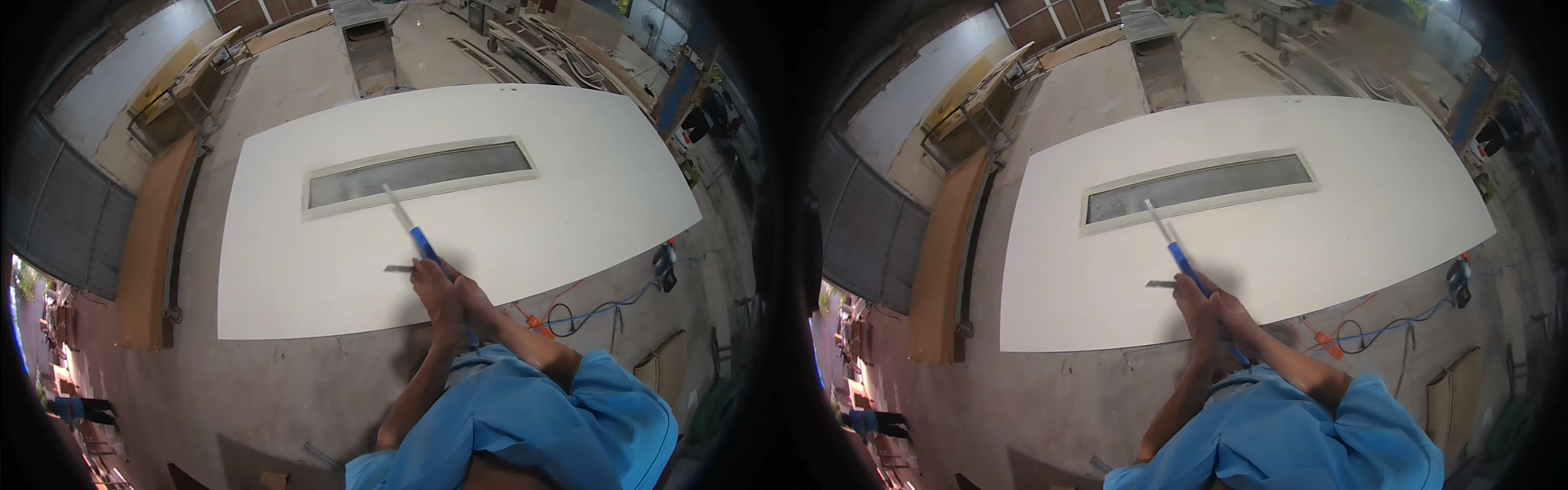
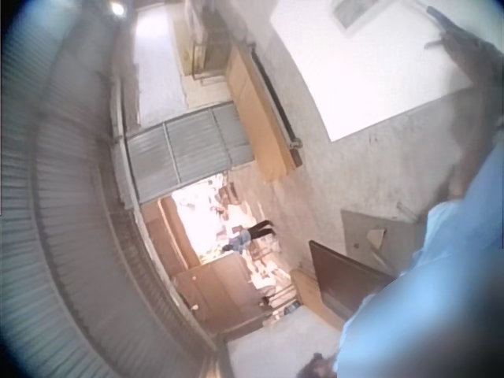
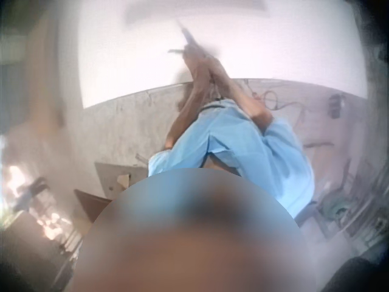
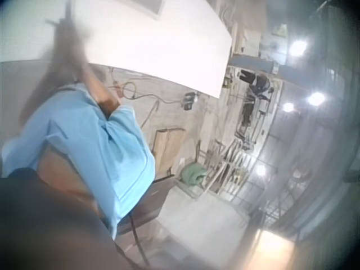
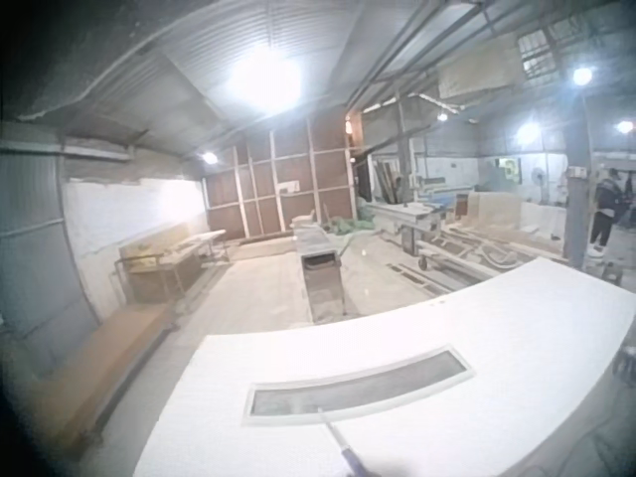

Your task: The person sands a large white door with a power sander, then uses an air blower to remove dust from the surface and around the window frame. The person moves around the workbench to access different areas of the door.

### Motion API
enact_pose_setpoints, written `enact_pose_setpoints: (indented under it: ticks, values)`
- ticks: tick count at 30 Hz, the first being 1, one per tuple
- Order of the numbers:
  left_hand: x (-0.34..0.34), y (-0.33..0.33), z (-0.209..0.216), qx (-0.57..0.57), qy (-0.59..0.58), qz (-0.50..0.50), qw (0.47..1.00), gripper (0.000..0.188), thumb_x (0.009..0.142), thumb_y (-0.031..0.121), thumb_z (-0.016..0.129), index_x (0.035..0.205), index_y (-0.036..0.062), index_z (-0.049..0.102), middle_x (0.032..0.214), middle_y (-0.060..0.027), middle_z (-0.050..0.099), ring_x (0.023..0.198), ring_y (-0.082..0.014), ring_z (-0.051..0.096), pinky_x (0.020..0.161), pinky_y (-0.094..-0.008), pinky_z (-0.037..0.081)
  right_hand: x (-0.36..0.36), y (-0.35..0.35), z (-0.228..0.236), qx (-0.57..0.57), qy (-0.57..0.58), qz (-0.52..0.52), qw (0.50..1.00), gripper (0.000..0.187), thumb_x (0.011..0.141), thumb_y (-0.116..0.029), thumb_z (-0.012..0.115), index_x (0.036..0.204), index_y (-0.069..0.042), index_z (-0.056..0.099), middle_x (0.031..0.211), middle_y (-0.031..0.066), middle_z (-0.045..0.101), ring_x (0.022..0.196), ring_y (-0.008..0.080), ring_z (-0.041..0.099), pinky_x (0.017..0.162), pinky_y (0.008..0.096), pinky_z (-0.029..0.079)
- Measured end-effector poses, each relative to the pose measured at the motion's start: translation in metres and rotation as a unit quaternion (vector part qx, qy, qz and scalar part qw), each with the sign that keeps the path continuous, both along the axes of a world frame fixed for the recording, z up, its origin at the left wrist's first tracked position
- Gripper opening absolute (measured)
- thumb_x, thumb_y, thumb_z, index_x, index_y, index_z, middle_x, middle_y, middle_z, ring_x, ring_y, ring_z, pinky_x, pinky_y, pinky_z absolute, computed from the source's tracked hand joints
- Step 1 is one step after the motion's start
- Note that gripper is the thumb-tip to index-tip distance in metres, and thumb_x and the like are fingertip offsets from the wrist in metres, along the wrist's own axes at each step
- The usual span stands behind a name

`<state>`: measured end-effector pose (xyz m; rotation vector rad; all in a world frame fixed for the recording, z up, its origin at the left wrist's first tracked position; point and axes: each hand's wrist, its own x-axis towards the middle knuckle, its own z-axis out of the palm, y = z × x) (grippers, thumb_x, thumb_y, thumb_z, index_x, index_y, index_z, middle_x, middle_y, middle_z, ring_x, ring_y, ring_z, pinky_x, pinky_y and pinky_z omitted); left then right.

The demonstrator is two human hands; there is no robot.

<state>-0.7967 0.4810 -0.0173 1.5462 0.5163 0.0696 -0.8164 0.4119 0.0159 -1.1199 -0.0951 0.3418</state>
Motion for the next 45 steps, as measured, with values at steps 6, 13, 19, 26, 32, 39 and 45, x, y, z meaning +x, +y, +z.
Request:
enact_pose_setpoints:
  ticks: [6, 13, 19, 26, 32, 39, 45]
  values:
    - [0.064, -0.087, -0.005, 0.032, 0.037, -0.167, 0.985, 0.072, 0.109, 0.055, 0.033, 0.146, -0.006, 0.042, 0.142, -0.0279, 0.048, 0.135, -0.0441, 0.046, 0.113, -0.0519, 0.035, 0.062, -0.078, -0.025, -0.378, -0.162, -0.146, 0.9, 0.055, 0.105, -0.046, 0.055, 0.143, -0.005, 0.054, 0.114, 0.0126, 0.071, 0.106, 0.0243, 0.068, 0.092, 0.0351, 0.055]
    - [0.124, -0.169, 0.0, -0.109, 0.124, -0.14, 0.976, 0.084, 0.109, 0.062, 0.02, 0.141, -0.0098, 0.049, 0.133, -0.0271, 0.06, 0.127, -0.0375, 0.056, 0.111, -0.046, 0.04, 0.108, -0.172, -0.087, -0.226, -0.024, -0.262, 0.938, 0.05, 0.112, -0.045, 0.038, 0.133, -0.003, 0.055, 0.118, 0.0085, 0.068, 0.108, 0.0185, 0.064, 0.095, 0.0329, 0.051]
    - [0.131, -0.15, -0.042, -0.056, 0.064, -0.056, 0.995, 0.074, 0.108, 0.054, 0.033, 0.153, -0.004, 0.041, 0.132, -0.0321, 0.063, 0.128, -0.0483, 0.057, 0.11, -0.0479, 0.041, 0.176, -0.232, -0.081, -0.301, 0.066, -0.321, 0.895, 0.041, 0.113, -0.045, 0.035, 0.125, -0.01, 0.052, 0.091, 0.0083, 0.069, 0.074, 0.0164, 0.066, 0.067, 0.0328, 0.056]
    - [0.103, -0.059, -0.069, -0.015, -0.02, 0.076, 0.997, 0.039, 0.106, 0.02, 0.056, 0.136, -0.0036, 0.064, 0.105, -0.0133, 0.076, 0.092, -0.0139, 0.067, 0.084, -0.0259, 0.051, 0.217, -0.194, -0.077, -0.307, 0.14, -0.024, 0.941, 0.04, 0.111, -0.046, 0.037, 0.117, -0.011, 0.055, 0.083, 0.0055, 0.064, 0.066, 0.0141, 0.063, 0.061, 0.0311, 0.053]
    - [0.023, 0.024, -0.078, -0.02, -0.029, 0.245, 0.969, 0.042, 0.105, 0.012, 0.054, 0.144, -0.0047, 0.055, 0.097, -0.0086, 0.071, 0.092, -0.0138, 0.067, 0.08, -0.0262, 0.053, 0.229, -0.086, -0.082, -0.219, 0.1, 0.082, 0.967, 0.04, 0.111, -0.041, 0.041, 0.113, -0.004, 0.054, 0.08, 0.008, 0.063, 0.063, 0.0147, 0.061, 0.057, 0.0323, 0.052]
    - [-0.108, 0.082, -0.077, 0.015, 0.038, 0.401, 0.915, 0.062, 0.098, 0.007, 0.048, 0.158, -0.0029, 0.036, 0.088, -0.0096, 0.068, 0.072, -0.014, 0.062, 0.068, -0.0266, 0.051, 0.208, -0.079, -0.039, -0.237, 0.024, 0.076, 0.968, 0.042, 0.111, -0.045, 0.041, 0.113, -0.005, 0.054, 0.075, 0.0063, 0.061, 0.061, 0.0139, 0.06, 0.057, 0.0316, 0.051]
    - [-0.161, 0.113, -0.113, 0.045, 0.024, 0.439, 0.897, 0.037, 0.098, 0.01, 0.055, 0.131, -0.0064, 0.058, 0.088, -0.0097, 0.07, 0.069, -0.0168, 0.063, 0.066, -0.0319, 0.051, 0.14, -0.116, -0.02, -0.346, 0.048, 0.09, 0.933, 0.036, 0.111, -0.037, 0.043, 0.119, -0.004, 0.054, 0.075, 0.0037, 0.061, 0.062, 0.0127, 0.058, 0.06, 0.0297, 0.05]
